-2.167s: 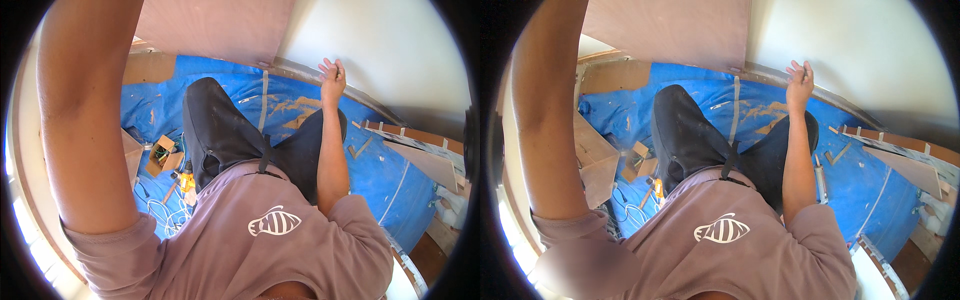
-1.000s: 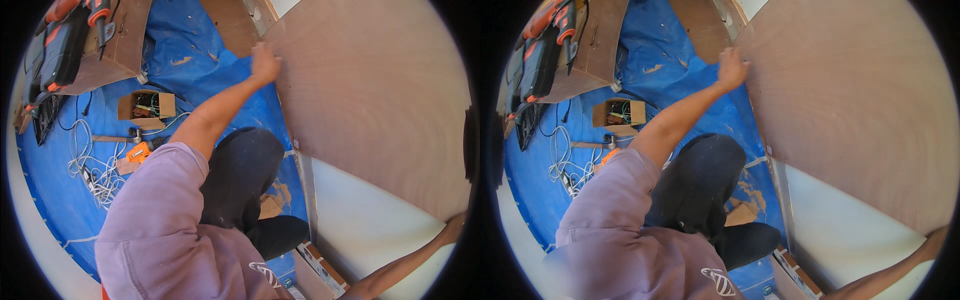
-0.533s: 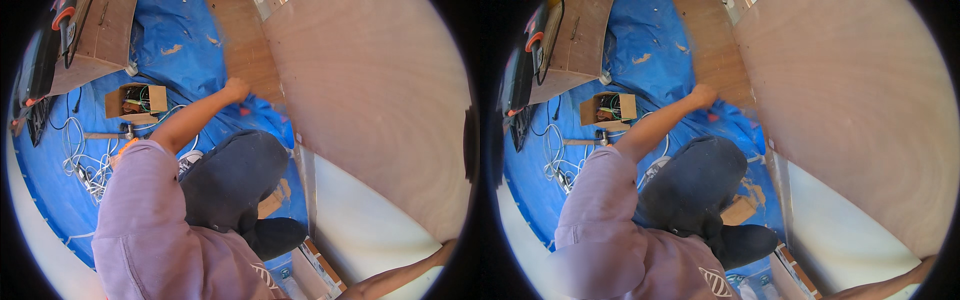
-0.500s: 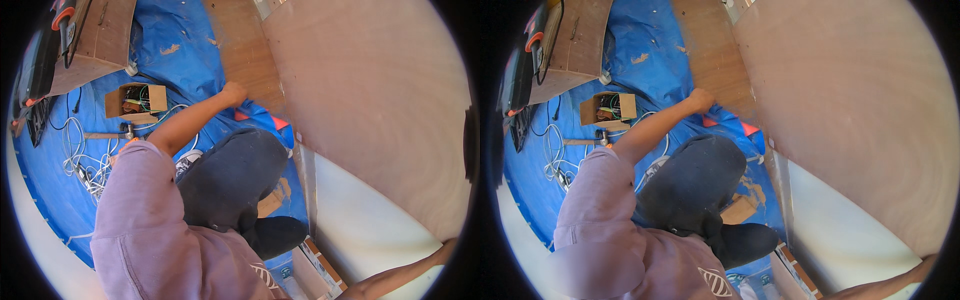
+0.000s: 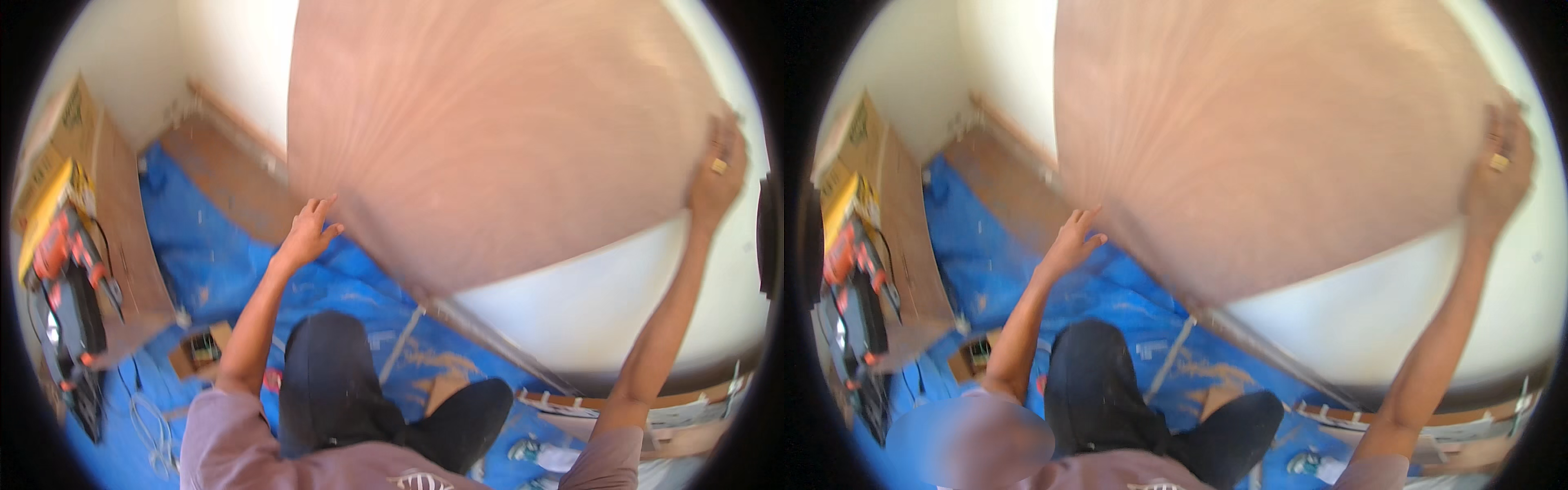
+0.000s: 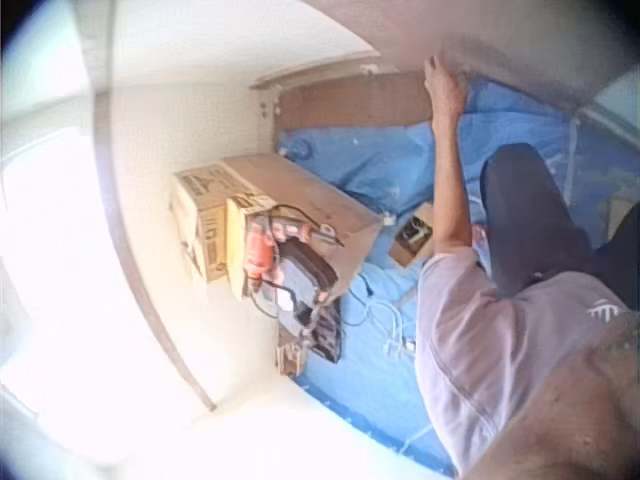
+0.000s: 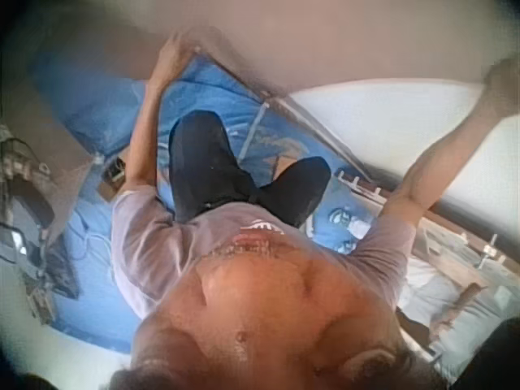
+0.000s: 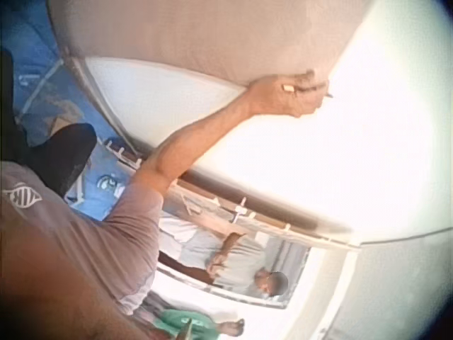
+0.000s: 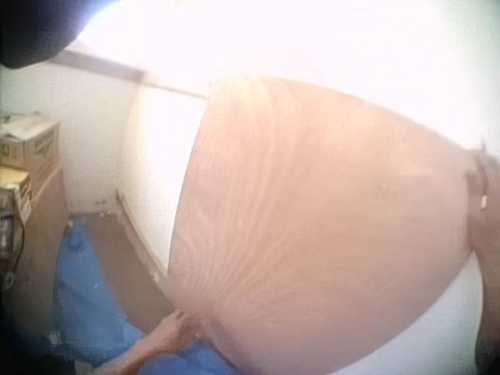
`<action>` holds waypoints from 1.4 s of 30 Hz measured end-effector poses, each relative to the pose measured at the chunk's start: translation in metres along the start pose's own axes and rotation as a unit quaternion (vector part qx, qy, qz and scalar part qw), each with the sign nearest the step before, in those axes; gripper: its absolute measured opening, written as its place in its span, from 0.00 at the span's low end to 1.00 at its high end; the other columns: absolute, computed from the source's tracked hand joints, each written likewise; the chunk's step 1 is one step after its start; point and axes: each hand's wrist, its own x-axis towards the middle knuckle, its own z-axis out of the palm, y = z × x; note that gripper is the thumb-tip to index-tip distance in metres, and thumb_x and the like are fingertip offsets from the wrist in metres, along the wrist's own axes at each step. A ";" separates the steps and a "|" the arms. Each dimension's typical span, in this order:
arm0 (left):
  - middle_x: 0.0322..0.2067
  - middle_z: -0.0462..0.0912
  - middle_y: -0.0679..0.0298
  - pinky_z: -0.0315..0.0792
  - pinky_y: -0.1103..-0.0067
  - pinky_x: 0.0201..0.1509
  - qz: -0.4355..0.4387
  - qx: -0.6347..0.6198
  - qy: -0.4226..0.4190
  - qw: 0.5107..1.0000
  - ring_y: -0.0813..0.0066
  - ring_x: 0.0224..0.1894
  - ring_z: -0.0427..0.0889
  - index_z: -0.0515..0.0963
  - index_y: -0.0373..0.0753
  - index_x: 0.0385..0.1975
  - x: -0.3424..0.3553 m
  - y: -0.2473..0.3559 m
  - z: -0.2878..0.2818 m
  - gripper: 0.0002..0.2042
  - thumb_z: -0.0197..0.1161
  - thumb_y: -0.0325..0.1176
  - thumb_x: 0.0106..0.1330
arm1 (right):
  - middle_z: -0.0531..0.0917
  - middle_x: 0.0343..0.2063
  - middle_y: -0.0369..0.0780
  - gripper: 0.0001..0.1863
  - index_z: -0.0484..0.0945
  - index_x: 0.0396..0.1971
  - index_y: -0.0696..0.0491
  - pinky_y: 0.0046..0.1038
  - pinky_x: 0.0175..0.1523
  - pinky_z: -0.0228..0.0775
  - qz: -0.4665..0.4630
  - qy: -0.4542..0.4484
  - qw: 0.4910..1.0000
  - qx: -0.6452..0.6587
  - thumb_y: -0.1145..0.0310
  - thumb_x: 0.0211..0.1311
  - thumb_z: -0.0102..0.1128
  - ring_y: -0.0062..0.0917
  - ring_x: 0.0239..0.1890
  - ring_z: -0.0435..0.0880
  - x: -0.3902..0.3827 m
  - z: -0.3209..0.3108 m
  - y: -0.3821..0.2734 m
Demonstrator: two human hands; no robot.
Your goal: The person positions a large wooden panel against a curved wall, marks it with a pencil, and sands the edges with a sanding block. Another person is present in the room.
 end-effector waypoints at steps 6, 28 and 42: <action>0.73 0.76 0.52 0.64 0.55 0.81 0.326 0.026 0.360 0.873 0.45 0.80 0.68 0.75 0.45 0.75 0.122 0.299 -0.157 0.28 0.71 0.43 0.78 | 0.88 0.55 0.41 0.18 0.84 0.64 0.49 0.43 0.66 0.73 0.048 -0.032 0.996 0.063 0.61 0.80 0.66 0.38 0.57 0.85 -0.011 0.001 0.009; 0.29 0.77 0.61 0.72 0.62 0.47 0.491 0.005 0.460 0.740 0.57 0.38 0.76 0.77 0.39 0.23 0.223 0.496 -0.172 0.17 0.70 0.37 0.76 | 0.87 0.56 0.39 0.23 0.81 0.68 0.46 0.50 0.74 0.66 0.107 -0.080 0.987 0.089 0.59 0.78 0.69 0.34 0.62 0.83 -0.001 -0.030 0.006; 0.32 0.78 0.63 0.70 0.62 0.49 0.517 0.043 0.420 0.745 0.58 0.40 0.76 0.81 0.42 0.28 0.225 0.492 -0.172 0.18 0.72 0.48 0.75 | 0.88 0.52 0.44 0.13 0.77 0.61 0.61 0.28 0.66 0.79 0.511 0.244 0.679 0.468 0.79 0.81 0.57 0.27 0.58 0.89 -0.063 -0.066 -0.020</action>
